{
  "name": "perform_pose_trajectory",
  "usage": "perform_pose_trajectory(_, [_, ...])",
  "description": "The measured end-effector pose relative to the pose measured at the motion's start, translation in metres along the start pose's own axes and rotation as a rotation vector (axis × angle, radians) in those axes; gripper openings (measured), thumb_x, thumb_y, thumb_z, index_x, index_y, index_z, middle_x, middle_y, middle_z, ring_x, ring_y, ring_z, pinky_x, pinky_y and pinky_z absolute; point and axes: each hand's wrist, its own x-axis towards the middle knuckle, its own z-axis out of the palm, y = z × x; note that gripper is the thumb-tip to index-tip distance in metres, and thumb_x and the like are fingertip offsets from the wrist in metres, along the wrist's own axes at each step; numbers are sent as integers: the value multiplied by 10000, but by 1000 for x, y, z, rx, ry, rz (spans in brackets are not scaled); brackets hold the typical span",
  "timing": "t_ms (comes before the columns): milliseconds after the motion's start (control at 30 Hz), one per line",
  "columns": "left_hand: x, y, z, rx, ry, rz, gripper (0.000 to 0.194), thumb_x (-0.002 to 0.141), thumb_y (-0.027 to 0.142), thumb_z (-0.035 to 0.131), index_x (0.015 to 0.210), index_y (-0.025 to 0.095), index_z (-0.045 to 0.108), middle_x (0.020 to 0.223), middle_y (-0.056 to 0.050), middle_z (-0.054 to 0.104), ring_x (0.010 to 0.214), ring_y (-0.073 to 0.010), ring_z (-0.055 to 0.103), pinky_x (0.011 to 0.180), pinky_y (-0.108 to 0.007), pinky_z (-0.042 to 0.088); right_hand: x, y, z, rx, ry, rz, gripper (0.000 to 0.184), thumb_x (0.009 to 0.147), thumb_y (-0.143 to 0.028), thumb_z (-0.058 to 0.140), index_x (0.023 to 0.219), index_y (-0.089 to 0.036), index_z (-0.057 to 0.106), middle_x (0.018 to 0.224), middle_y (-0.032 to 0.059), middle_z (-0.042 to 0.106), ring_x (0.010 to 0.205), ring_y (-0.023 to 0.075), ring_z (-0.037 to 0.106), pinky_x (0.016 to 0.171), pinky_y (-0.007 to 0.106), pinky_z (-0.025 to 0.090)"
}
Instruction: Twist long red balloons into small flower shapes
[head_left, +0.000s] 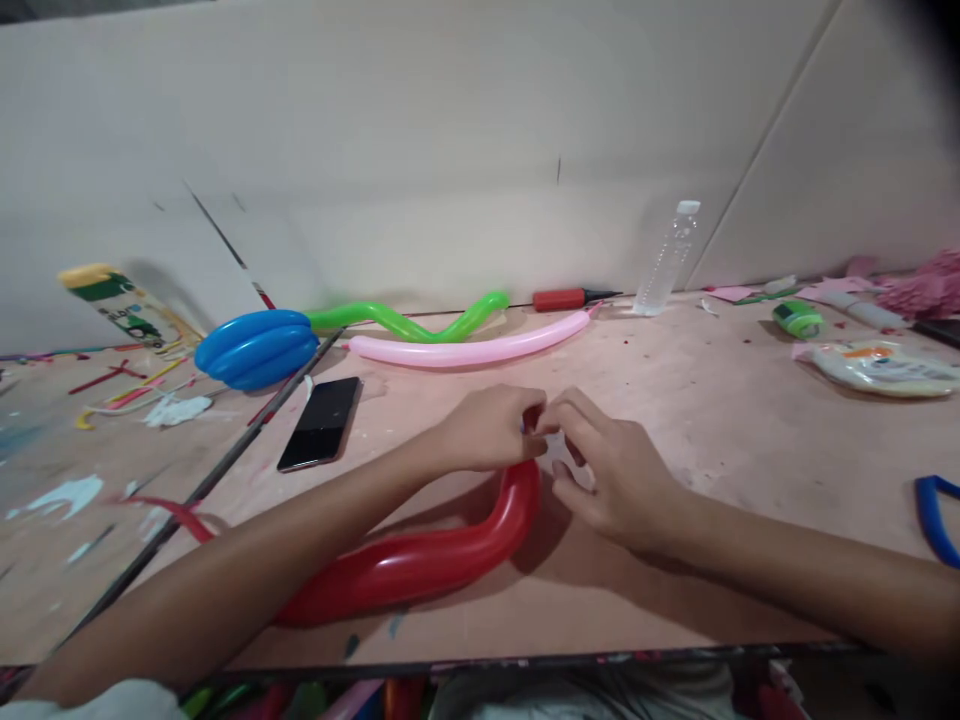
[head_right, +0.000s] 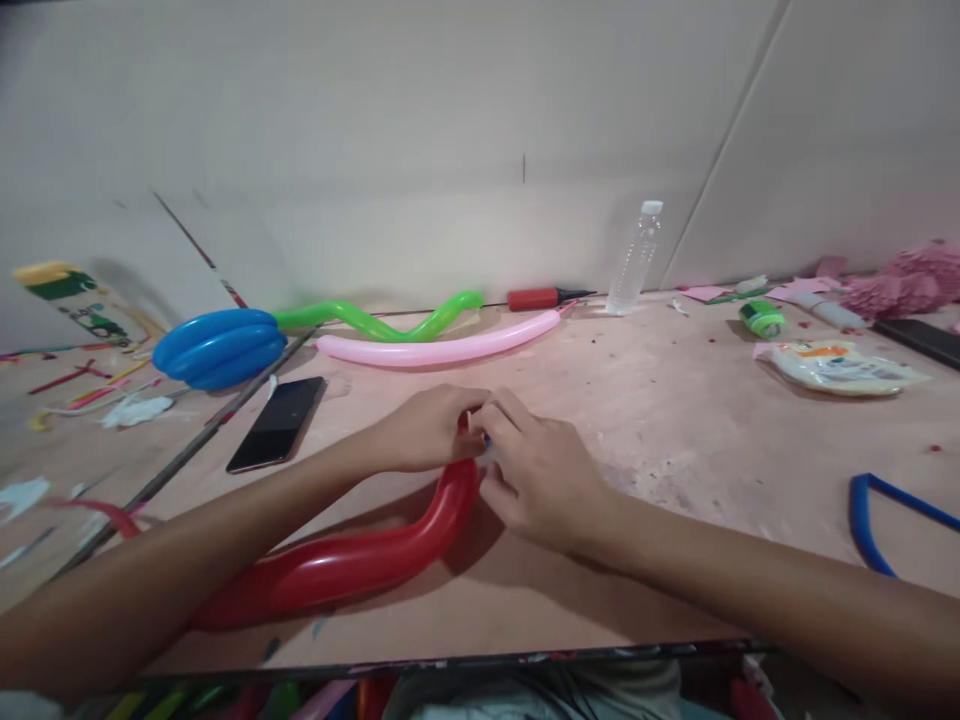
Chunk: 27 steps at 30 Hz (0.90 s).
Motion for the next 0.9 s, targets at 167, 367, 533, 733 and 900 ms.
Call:
perform_pose_trajectory(167, [6,-6,-12,90,-84,-78,220,852,284,510,860,168,697,937,-92,760,794,-226,644,670,-305,421,-7,-15,3,19,-279,-213,425,963,-335,576,1368,-207,576,858,57,741,724,236,657,677,354,460])
perform_pose_trajectory(367, [-8,-3,-21,190,-160,-79,383,952,358,409,758,179,686,872,-126,759,751,-250,639,670,-335,399,-4,-20,18,-125,-331,-76,506,968,-466,631,1406,-213,602,1208,203,683,1063,360,660,780,461,547])
perform_pose_trajectory(533, [-41,-2,-9,118,17,-69,266,937,366,503,872,216,712,930,-82,775,804,-260,662,697,-340,406,-4,-14,16,-133,-364,-20,472,901,-411,707,1327,-223,635,1349,200,576,1063,346,654,776,491,591])
perform_pose_trajectory(733, [-70,2,9,-3,187,-109,402,861,598,663,1032,239,726,985,-76,763,860,-286,674,768,-359,454,-6,-6,13,-72,-331,-101,399,866,-272,718,1258,-212,665,1452,186,520,1195,345,597,901,523,580])
perform_pose_trajectory(900, [-73,7,7,157,108,-65,512,794,679,701,1002,211,707,983,-121,753,845,-336,678,739,-397,448,-8,-1,10,71,-226,-128,358,850,-308,758,1190,-222,685,1490,156,514,1301,331,522,1035,524,522])
